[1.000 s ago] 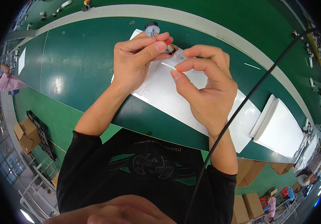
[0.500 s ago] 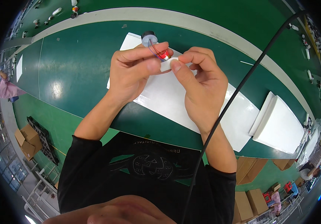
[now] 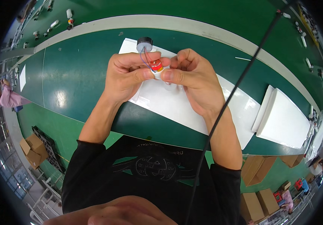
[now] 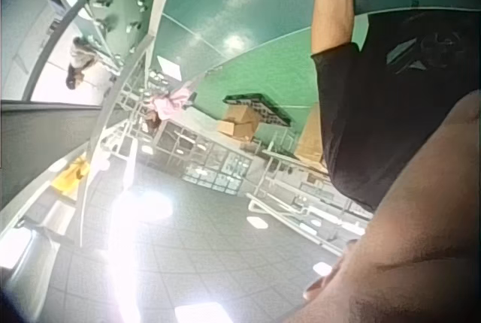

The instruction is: The person assembles small electronic components and wires into plastic housings by hand at a workbench.

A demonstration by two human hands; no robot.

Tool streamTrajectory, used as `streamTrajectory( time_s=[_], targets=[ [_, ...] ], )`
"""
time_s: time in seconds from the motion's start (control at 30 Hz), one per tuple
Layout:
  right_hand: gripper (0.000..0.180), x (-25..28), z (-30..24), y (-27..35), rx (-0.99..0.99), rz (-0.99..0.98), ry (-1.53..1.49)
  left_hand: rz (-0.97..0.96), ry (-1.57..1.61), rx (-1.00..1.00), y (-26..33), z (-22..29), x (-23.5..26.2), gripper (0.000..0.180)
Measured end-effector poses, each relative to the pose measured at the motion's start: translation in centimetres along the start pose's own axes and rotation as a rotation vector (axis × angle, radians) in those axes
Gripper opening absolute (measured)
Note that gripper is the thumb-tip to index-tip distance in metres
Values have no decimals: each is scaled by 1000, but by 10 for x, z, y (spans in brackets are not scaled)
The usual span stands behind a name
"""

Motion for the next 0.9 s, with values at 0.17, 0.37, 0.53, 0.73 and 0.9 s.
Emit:
streamTrajectory(
  time_s=[0.17, 0.37, 0.53, 0.73, 0.9],
  targets=[
    [20, -2, -13, -2, 43, -125, 243, 10, -41, 48, 2, -10, -2, 29],
    [18, -4, -41, -3, 408, -336, 792, 59, -25, 70, -2, -4, -3, 30],
    [17, -9, -43, 9, 784, -153, 1307, 496, -393, -235, -22, 78, 37, 36],
    [17, -57, -12, 29, 915, -486, 1427, 649, -979, 124, 0, 80, 108, 45],
    [17, -46, -24, 12, 805, -457, 1557, 506, -1563, -215, 52, 37, 33, 47]
  ],
)
Point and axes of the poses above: each hand's wrist, its own y-axis away from the middle knuckle, its own x-axis out of the back of the hand, z = x × y, the point moved 9 cm from there along -y, towards the middle knuckle, and after that the axes turned 15 degrees about x, right-handed, at the moved point
